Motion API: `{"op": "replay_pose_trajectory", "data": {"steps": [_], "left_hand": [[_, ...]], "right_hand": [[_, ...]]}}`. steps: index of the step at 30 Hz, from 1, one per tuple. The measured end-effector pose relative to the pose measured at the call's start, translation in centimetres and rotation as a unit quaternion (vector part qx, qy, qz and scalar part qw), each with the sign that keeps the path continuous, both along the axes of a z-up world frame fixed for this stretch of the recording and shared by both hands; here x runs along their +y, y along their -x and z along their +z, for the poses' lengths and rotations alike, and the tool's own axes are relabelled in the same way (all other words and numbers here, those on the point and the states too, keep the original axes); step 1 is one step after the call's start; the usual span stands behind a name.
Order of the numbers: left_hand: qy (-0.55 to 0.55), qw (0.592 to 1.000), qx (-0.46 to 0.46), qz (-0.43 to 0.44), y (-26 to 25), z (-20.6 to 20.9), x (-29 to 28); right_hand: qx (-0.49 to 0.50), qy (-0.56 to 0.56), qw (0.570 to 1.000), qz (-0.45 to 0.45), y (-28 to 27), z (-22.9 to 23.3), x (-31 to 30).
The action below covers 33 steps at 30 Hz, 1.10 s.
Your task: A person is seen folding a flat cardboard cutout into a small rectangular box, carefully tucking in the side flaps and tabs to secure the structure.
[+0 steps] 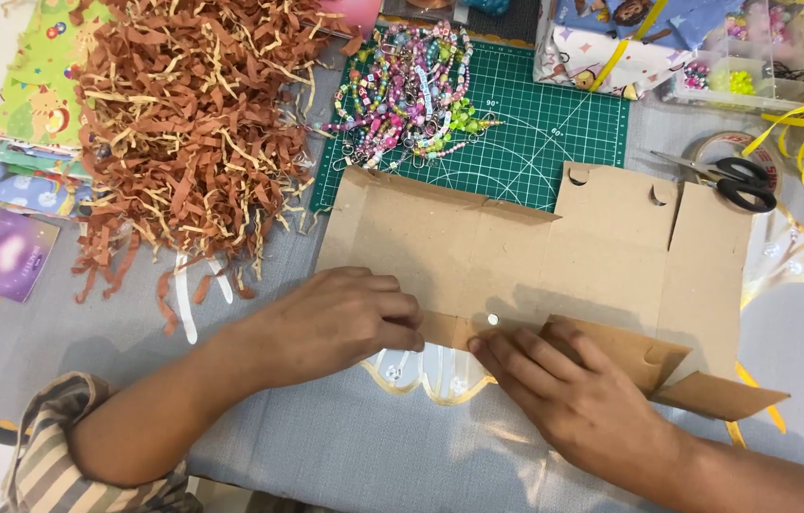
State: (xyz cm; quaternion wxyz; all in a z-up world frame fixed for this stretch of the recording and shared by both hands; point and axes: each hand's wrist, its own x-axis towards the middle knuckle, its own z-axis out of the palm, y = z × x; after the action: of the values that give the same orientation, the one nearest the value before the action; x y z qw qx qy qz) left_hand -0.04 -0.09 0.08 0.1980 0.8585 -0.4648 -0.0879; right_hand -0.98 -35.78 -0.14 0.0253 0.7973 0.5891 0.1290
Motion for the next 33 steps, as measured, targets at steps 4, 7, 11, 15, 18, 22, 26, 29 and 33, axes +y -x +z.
{"op": "replay_pose_trajectory", "data": {"steps": [4,7,11,15,18,22,26,29,33], "left_hand": [[-0.034,0.999,-0.022,-0.006,0.1,-0.1,-0.4],[-0.046,0.997,-0.06,-0.005,0.5,-0.1,-0.7],[-0.047,0.992,-0.119,-0.01,1.1,0.2,-1.3],[-0.052,0.991,-0.12,-0.006,1.0,0.1,-1.4],[-0.016,0.997,-0.075,0.004,-0.2,-0.1,-0.5],[0.13,0.98,0.148,0.021,-2.9,0.8,2.2],[0.153,0.966,0.202,0.056,-3.6,1.2,3.0],[0.118,0.988,0.099,0.032,-3.8,0.5,3.3],[0.022,0.998,0.018,0.061,-3.8,0.4,3.8]], "right_hand": [[-0.006,0.027,1.0,0.014,0.1,-1.0,0.0],[-0.023,0.043,0.998,0.026,0.1,-1.3,0.4],[0.002,0.037,0.998,0.044,-0.2,-1.2,1.3],[0.011,0.024,0.999,0.042,-0.1,-1.2,1.9],[0.021,0.031,0.998,0.052,-0.2,-1.3,1.9],[0.104,-0.011,0.993,0.054,-0.6,-1.0,1.9],[0.164,-0.053,0.983,0.059,-0.9,-0.6,2.1],[0.16,-0.038,0.985,0.052,-1.0,-0.9,2.4],[0.137,0.0,0.989,0.054,-0.9,-2.1,2.9]]}}
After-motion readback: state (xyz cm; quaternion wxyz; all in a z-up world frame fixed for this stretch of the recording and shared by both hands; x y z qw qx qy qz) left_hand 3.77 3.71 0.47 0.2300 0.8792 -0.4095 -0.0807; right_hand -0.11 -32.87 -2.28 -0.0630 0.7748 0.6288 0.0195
